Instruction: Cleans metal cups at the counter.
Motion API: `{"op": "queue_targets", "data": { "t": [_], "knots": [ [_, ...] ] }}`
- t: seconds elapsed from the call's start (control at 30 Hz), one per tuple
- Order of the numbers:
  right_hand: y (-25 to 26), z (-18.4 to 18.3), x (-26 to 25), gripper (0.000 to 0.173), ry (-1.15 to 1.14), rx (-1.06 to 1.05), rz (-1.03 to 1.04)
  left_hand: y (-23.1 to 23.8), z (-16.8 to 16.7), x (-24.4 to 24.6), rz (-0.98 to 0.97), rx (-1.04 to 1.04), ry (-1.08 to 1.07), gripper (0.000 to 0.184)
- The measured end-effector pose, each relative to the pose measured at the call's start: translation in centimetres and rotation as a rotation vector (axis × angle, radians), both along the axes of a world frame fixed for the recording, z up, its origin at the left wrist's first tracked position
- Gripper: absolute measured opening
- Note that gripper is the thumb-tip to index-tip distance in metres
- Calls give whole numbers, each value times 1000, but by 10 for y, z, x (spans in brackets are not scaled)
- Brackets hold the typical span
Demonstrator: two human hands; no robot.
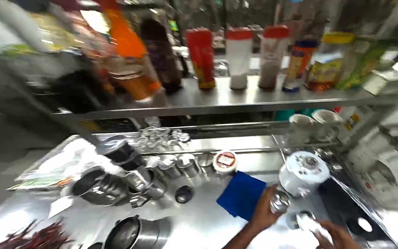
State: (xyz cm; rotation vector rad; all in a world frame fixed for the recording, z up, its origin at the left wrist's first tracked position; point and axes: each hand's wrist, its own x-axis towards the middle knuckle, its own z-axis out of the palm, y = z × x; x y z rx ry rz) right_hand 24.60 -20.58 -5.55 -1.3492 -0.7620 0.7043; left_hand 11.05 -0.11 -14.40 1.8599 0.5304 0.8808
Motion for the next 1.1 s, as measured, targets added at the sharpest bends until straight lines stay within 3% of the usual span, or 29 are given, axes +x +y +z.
{"op": "queue_targets", "data": {
  "t": [0.13, 0.27, 0.37, 0.5, 0.63, 0.73, 0.83, 0.93, 1.1],
  "knots": [
    [37, 28, -11, 28, -204, 217, -276, -4, 48, -17, 27, -153, -153, 83],
    [61, 48, -15, 21, -522, 284, -299, -3, 70, -38, 7, -160, -254, 84],
    [72, 51, -26, 26, -331, 219, -140, -4, 81, -56, -80, -276, -311, 74],
    [79, 46, -36, 29, -97, 163, 13, -5, 85, -78, -405, -747, -644, 63],
    [80, 45, -41, 33, -42, 171, 85, -8, 91, -90, -649, -879, -700, 63],
    [79, 48, -41, 31, 16, 161, 145, -10, 99, -93, -587, -818, -612, 61],
    [76, 54, -37, 25, 56, 110, 186, -8, 104, -97, -459, -641, -533, 55],
    [72, 57, -33, 22, 63, 47, 168, -1, 114, -104, -431, -419, -440, 62],
    [67, 61, -31, 19, 397, 3, 194, 5, 129, -113, -494, -230, -326, 66]
  ]
}}
